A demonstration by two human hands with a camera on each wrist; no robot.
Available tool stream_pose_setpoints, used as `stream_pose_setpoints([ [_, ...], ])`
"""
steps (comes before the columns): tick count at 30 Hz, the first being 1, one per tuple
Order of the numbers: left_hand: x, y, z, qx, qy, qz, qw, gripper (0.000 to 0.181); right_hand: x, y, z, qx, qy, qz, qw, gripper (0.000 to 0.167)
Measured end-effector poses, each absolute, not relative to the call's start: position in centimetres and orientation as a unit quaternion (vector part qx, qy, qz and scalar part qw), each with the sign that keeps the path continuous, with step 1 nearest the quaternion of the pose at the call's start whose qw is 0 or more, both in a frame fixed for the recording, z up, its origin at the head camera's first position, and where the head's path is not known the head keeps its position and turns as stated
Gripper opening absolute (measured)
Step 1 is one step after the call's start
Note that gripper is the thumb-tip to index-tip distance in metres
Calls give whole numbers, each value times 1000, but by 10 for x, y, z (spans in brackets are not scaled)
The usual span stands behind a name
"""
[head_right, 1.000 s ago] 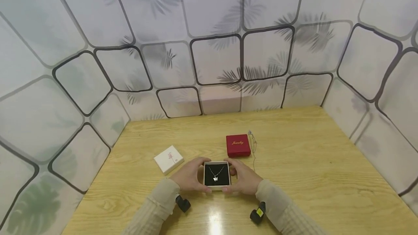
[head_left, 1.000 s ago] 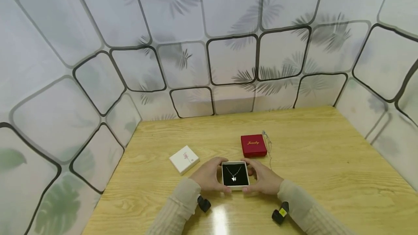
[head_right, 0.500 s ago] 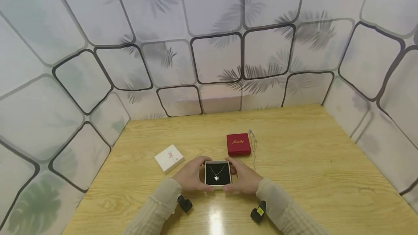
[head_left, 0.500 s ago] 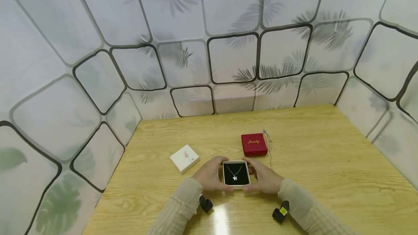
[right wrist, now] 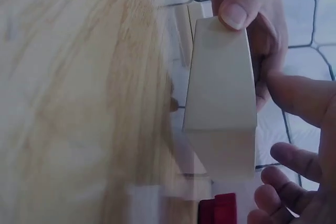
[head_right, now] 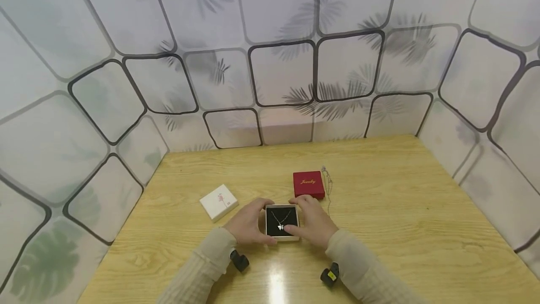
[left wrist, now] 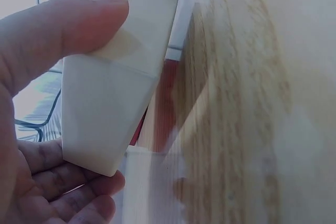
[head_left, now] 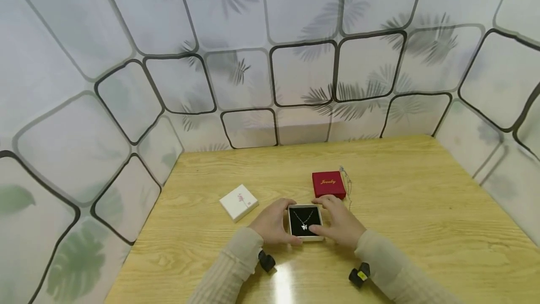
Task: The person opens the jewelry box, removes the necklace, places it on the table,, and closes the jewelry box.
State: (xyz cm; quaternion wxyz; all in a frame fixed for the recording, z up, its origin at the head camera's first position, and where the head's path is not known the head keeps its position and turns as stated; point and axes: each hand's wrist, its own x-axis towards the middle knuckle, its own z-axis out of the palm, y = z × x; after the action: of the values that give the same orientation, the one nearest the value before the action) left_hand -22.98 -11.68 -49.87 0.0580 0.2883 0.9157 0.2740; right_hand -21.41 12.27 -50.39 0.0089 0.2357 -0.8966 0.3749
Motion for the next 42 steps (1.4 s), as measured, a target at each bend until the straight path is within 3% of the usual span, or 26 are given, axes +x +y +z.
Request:
stream_pose_setpoints([
  [4, -229, -117, -497, 292, 915, 273, 57, 97, -213, 114, -499, 251, -904, 343, 43, 47],
  [10, -228, -117, -496, 291, 915, 274, 60, 99, -216, 105, -497, 272, -912, 306, 36, 29],
  [25, -229, -115, -495, 286, 917, 273, 57, 100, -221, 94, -492, 307, -925, 208, 76, 8],
  [34, -228, -115, -498, 275, 917, 283, 61, 100, -221, 92, -493, 288, -928, 233, 40, 9],
  [42, -228, -116, -500, 287, 914, 284, 48, 99, -219, 95, -490, 293, -920, 258, 41, 11],
])
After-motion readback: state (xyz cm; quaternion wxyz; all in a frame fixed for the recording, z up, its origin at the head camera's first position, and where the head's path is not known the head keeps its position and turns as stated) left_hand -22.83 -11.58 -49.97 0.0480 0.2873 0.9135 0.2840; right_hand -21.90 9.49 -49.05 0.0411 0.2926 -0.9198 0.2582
